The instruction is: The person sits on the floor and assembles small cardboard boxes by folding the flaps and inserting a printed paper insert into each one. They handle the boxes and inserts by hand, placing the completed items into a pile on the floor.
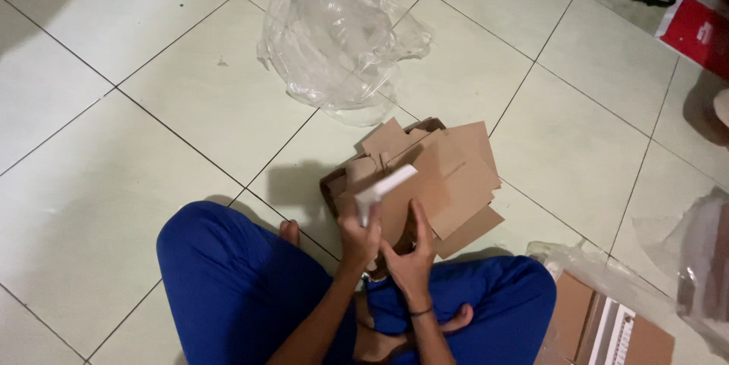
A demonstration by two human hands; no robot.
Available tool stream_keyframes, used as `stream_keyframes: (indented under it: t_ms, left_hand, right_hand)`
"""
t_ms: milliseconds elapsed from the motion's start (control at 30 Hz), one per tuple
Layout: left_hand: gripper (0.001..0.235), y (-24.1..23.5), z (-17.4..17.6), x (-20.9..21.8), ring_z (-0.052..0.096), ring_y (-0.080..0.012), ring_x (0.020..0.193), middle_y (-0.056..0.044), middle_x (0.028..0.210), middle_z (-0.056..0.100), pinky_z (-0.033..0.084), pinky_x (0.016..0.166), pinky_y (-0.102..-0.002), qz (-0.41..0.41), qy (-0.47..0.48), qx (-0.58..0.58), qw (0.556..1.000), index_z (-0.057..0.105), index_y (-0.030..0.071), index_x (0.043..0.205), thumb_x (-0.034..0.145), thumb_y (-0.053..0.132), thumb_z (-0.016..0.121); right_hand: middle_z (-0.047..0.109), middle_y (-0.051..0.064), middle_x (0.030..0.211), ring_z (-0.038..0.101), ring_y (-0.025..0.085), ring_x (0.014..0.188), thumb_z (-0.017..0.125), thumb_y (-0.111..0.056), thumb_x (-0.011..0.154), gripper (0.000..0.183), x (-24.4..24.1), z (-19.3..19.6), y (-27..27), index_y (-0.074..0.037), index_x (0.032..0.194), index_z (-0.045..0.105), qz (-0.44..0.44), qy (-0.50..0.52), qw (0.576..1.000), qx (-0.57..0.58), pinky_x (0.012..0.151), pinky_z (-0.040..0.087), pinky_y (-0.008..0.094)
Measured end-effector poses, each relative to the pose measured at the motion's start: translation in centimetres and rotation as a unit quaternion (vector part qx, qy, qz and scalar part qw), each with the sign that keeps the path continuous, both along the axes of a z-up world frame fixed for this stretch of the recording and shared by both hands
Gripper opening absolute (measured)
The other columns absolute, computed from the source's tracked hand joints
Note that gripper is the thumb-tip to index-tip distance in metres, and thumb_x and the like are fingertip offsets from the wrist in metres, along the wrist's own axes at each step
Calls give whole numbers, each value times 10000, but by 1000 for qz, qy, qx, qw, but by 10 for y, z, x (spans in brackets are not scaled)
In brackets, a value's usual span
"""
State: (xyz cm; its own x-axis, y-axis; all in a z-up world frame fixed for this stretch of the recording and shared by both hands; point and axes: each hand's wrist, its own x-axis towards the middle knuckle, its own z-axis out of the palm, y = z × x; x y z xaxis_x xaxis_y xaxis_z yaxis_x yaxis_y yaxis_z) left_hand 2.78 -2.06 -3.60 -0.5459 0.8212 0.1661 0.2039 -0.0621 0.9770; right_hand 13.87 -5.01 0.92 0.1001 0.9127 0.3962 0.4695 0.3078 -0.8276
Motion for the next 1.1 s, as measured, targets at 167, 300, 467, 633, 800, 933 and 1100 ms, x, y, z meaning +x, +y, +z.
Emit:
stream_keyframes:
  t_ms: [167, 300, 467, 633, 800, 933, 1100]
  left_hand:
    - [499, -2, -23, 8, 597, -548, 830, -237, 917, 648, 451, 725, -576, -111, 127, -33, 985, 557, 7, 1120, 965, 480, 593]
    - [457, -1, -16, 5, 656, -484, 915, -240, 977, 688, 494, 769, -522, -132, 154, 53, 978, 580, -32, 1191, 970, 366, 617]
    - [375, 2, -41, 11, 704, -434, 617, -204, 633, 664, 520, 493, -432, -102, 145, 79, 981, 652, 70, 1022, 888, 407, 746]
    - [341, -1, -45, 15, 737, -422, 725, -209, 748, 721, 570, 622, -414, -135, 102, 65, 983, 681, 47, 1053, 848, 294, 797]
    - [586, 7, -31, 12, 735, -345, 999, -221, 1025, 750, 546, 903, -421, -96, 60, 60, 992, 664, 19, 1218, 738, 223, 931]
    - [660, 11, -33, 4, 694, -367, 1109, -229, 1124, 721, 499, 992, -477, -91, 26, 46, 994, 619, 5, 1295, 747, 202, 928]
    - [596, 13, -47, -1, 675, -359, 1145, -239, 1169, 703, 482, 1008, -500, -125, 2, 45, 991, 580, -1, 1321, 830, 170, 871]
  right_hand:
    - [649, 163, 1374, 653, 209, 1236, 843, -108, 728, 780, 7, -3, 4, -9, 1430, 521, -56, 40, 997, -28, 1065, 519, 296]
    - [742, 49, 1155, 661, 129, 772, 634, -110, 666, 710, 37, -44, 5, -71, 1375, 612, -109, -36, 992, -58, 729, 548, 277]
    - [775, 124, 855, 746, 254, 877, 745, -27, 681, 341, 85, -113, 19, -92, 1009, 808, -174, 55, 977, -109, 798, 554, 416]
    - [735, 182, 766, 624, 224, 780, 785, -129, 836, 108, 65, -61, 15, -39, 895, 790, -174, 70, 978, -86, 662, 502, 416]
    - [565, 155, 482, 444, 219, 513, 690, -239, 950, 498, 89, -86, 18, 27, 535, 618, -177, 101, 967, -156, 555, 407, 428]
    - [540, 47, 461, 443, 152, 518, 693, -246, 960, 527, 82, -45, 26, -15, 498, 591, -139, 120, 968, -173, 532, 405, 336]
    - [501, -24, 485, 403, 132, 509, 688, -203, 967, 496, 95, -69, 28, -94, 500, 562, -124, 153, 965, -176, 522, 372, 296]
